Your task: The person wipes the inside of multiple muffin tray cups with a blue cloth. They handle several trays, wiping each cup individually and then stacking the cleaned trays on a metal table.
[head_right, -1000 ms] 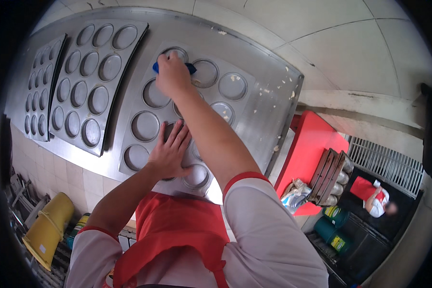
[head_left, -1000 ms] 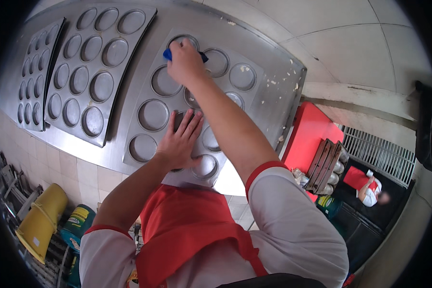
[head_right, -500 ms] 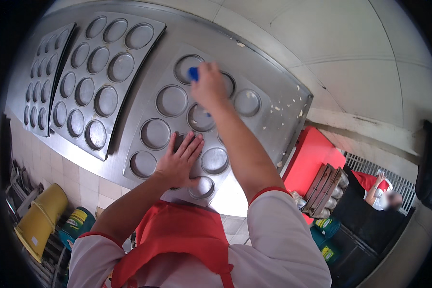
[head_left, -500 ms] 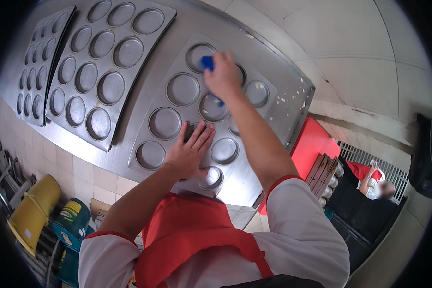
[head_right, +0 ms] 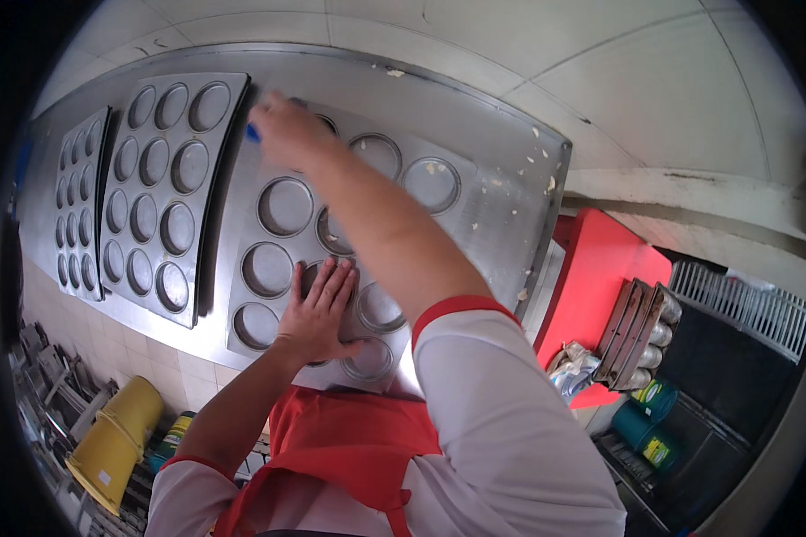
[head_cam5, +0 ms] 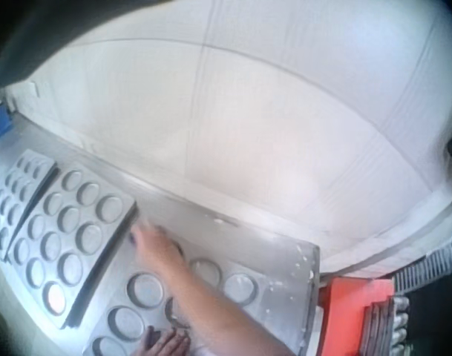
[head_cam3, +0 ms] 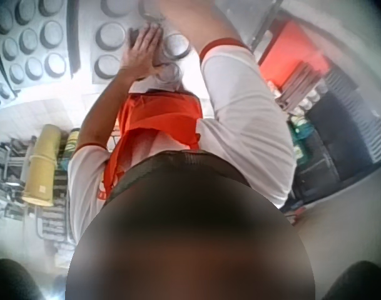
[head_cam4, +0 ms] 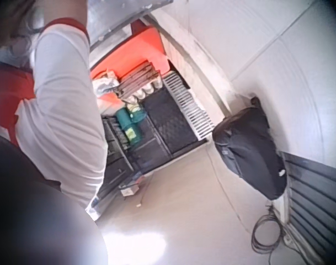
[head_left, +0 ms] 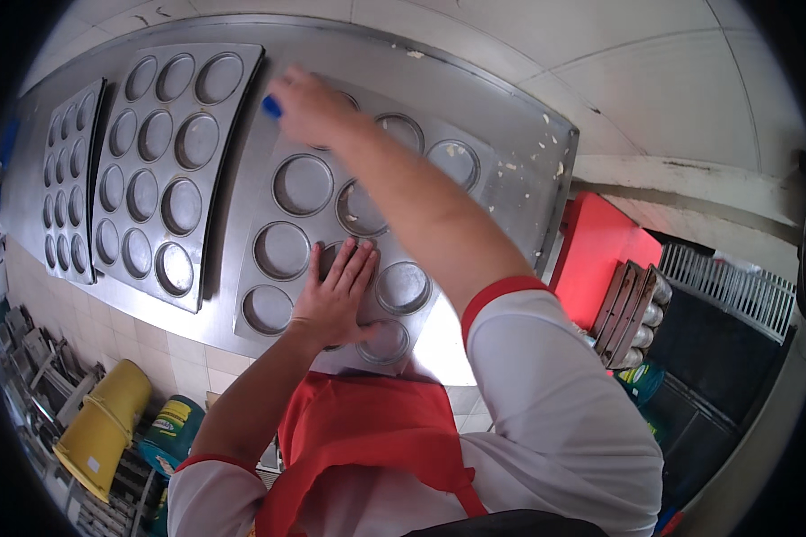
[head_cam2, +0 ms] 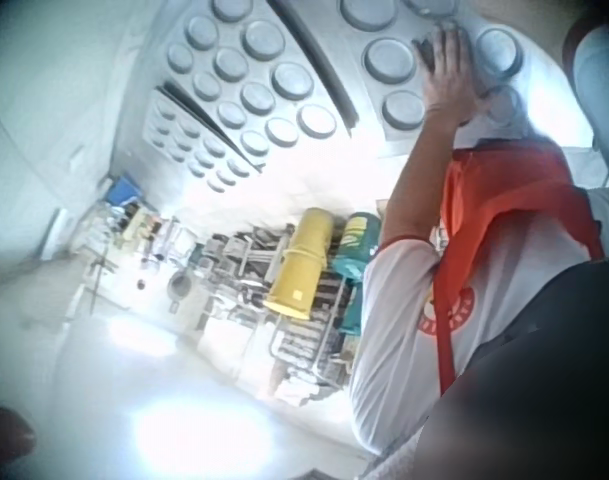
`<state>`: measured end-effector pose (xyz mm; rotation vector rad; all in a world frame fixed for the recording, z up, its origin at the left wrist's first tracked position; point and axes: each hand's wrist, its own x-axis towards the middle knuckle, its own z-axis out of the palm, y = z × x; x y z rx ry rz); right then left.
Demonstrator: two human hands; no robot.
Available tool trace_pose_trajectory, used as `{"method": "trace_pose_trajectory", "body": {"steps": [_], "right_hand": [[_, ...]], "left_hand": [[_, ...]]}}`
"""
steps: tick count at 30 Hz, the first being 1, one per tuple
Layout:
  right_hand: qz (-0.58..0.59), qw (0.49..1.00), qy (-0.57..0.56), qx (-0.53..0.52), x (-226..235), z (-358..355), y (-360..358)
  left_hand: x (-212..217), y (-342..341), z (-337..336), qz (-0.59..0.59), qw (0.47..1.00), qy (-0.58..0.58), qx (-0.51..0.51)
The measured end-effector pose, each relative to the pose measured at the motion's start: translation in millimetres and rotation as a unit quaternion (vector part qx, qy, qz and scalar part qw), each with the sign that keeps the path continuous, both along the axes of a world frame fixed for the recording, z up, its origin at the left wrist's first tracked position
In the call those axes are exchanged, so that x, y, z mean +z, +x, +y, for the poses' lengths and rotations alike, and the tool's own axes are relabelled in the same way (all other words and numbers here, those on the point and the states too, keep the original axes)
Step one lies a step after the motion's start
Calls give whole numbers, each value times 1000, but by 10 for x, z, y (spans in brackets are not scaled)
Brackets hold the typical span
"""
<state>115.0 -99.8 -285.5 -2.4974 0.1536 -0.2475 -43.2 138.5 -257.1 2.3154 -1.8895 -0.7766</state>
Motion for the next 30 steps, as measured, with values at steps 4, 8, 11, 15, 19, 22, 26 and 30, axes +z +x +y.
{"method": "trace_pose_trajectory", "body": {"steps": [4, 8, 11, 15, 19, 22, 26, 30], "right_hand": [[30, 998, -39, -38, 187, -779, -903], [104, 979, -78, -160, 283, -1370, -2127], [63, 982, -96, -152, 279, -1418, -2579], [15, 964, -81, -253, 135, -1179, -2598], [-38, 961, -40, -271, 13, -247, -3105], [19, 955, 53, -291, 148, 778, -3582], [77, 947, 162, -265, 378, 1237, -3921], [-100, 854, 143, -490, 692, 1284, -4357]], "left_hand": [[1, -43, -40, 1, 1000, 10, 19], [-9, -86, -41, 2, 999, -10, 30], [5, -117, -37, -4, 999, 19, 31], [49, -154, -75, -23, 999, 25, 32], [138, -169, -87, -45, 996, 67, 29], [154, -170, -45, -51, 997, 44, 22], [140, -231, -17, -52, 998, -15, 45], [29, -635, -168, -6, 982, -75, 173]]}}
